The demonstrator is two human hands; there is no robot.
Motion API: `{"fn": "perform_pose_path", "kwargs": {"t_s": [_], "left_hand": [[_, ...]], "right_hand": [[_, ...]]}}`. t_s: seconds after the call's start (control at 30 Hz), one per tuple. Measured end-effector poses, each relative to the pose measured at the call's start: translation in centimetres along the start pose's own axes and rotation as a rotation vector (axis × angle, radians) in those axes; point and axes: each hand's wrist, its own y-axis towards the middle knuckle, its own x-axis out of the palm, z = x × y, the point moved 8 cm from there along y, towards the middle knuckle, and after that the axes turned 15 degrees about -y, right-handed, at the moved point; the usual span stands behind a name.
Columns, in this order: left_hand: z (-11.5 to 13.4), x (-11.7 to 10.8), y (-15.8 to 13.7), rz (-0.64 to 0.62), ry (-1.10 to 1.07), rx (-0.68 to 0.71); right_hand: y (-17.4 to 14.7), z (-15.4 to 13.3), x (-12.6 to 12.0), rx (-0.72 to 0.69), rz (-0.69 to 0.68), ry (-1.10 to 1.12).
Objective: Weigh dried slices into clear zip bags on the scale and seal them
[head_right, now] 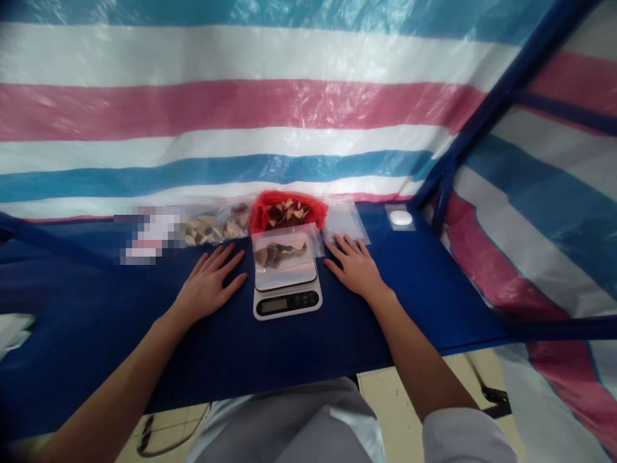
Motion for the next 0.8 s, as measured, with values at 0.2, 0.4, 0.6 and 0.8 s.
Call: {"fn": "perform_pose_path", "kwargs": {"t_s": [0.2, 0.4, 0.6, 0.8], "left_hand": [[0.1, -0.2, 0.1, 0.016, -0.027, -0.001], [0.6, -1.1, 0.2, 0.108, -0.109, 0.051], [2.0, -2.7, 1.0, 0.179, -0.187, 0.129], [4.4, -3.5, 2.4, 0.182, -0.38, 0.192]], "right_hand": [[0.0, 0.0, -0.1, 0.002, 0.015, 0.006], [-0.1, 0.4, -1.2, 0.017, 0.109, 0.072], [0.2, 1.2, -4.0, 0.11, 0.238, 0.344], [1.1, 1.1, -4.0, 0.293, 0.242, 0.809]]}}
